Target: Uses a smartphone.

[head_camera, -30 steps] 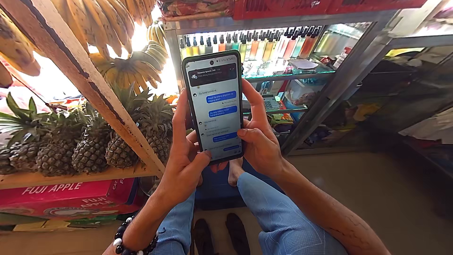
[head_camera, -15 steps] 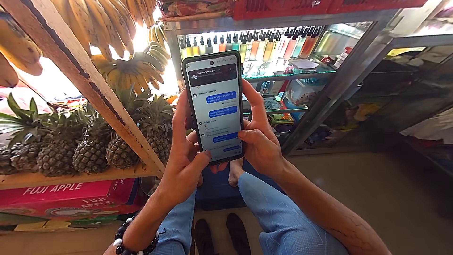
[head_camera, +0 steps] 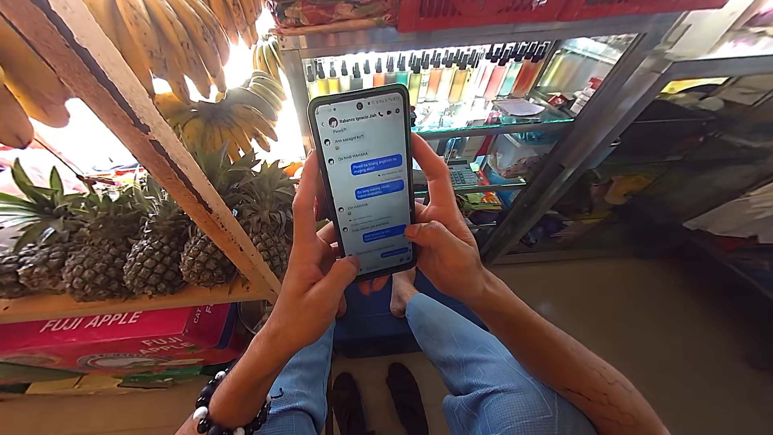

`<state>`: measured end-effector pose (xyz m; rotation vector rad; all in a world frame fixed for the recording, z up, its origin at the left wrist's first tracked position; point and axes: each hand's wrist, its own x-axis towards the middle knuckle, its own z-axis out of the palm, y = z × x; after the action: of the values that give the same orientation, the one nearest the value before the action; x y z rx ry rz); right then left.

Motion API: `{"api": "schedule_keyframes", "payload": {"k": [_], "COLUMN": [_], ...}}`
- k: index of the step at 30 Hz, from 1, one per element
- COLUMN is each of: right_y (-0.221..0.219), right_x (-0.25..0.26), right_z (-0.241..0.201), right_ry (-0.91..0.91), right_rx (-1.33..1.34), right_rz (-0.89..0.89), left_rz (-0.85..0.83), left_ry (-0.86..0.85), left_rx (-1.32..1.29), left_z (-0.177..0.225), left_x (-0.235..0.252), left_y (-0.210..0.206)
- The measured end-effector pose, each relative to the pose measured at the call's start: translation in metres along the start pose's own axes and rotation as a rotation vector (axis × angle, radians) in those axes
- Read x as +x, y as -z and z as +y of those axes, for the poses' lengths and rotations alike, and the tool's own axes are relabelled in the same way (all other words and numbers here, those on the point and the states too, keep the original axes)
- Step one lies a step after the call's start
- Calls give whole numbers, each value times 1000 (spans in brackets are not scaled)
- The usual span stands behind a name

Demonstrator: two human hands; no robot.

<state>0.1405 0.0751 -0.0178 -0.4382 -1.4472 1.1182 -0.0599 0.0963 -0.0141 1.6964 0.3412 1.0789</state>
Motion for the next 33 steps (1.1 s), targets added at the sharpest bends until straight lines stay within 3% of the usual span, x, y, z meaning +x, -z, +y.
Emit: {"api": "schedule_keyframes", "payload": {"k": [33], "right_y": [0], "right_x": [-1], "right_z": [-3], "right_ry": [-12], "right_rx": [27], "right_rz": [-23], "left_rz": [22], "left_ry": [-13], "left_rx": [-6], "left_z": [4], "left_x": [0], "left_y": [-3]}}
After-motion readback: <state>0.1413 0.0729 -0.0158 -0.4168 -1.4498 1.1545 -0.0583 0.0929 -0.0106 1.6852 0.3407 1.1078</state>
